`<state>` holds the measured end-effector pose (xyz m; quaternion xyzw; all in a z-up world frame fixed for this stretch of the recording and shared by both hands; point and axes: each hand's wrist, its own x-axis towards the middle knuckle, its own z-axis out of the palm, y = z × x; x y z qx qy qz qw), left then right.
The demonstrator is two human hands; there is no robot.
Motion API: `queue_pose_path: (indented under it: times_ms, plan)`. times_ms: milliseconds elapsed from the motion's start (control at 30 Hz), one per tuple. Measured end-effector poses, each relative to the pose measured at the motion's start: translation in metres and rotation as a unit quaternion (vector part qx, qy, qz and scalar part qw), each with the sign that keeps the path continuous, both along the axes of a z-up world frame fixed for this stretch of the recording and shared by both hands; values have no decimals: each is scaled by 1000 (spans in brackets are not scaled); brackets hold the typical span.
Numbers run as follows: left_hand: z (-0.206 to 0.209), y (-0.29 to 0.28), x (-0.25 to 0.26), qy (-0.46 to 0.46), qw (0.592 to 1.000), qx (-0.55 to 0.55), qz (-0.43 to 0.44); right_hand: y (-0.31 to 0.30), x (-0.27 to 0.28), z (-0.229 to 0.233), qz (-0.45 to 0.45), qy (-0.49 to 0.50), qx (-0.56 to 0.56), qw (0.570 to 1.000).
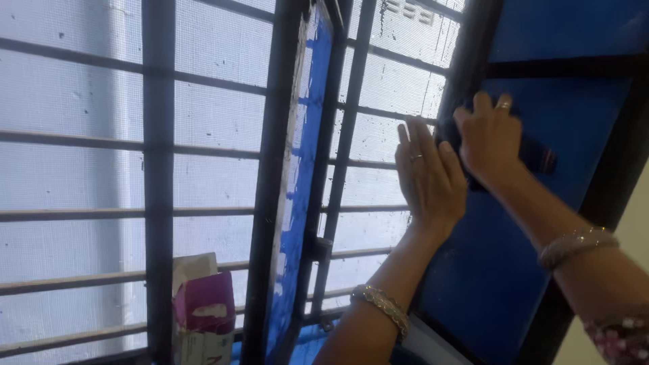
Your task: The person wipes the blue window frame and the mesh screen with a dark cloth. They clean the vertical bars and the horizontal sections of the window, moving the cloth across the surface to remove dirt.
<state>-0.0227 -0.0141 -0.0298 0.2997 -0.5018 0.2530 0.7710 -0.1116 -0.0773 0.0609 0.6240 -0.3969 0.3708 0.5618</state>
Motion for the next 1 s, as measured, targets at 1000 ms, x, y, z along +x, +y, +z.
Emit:
queue_pose_path:
  times_ms: [1000]
  plan:
    - [28,-11,-15,-109,991,80,0,14,-25,0,-55,5,-12,998]
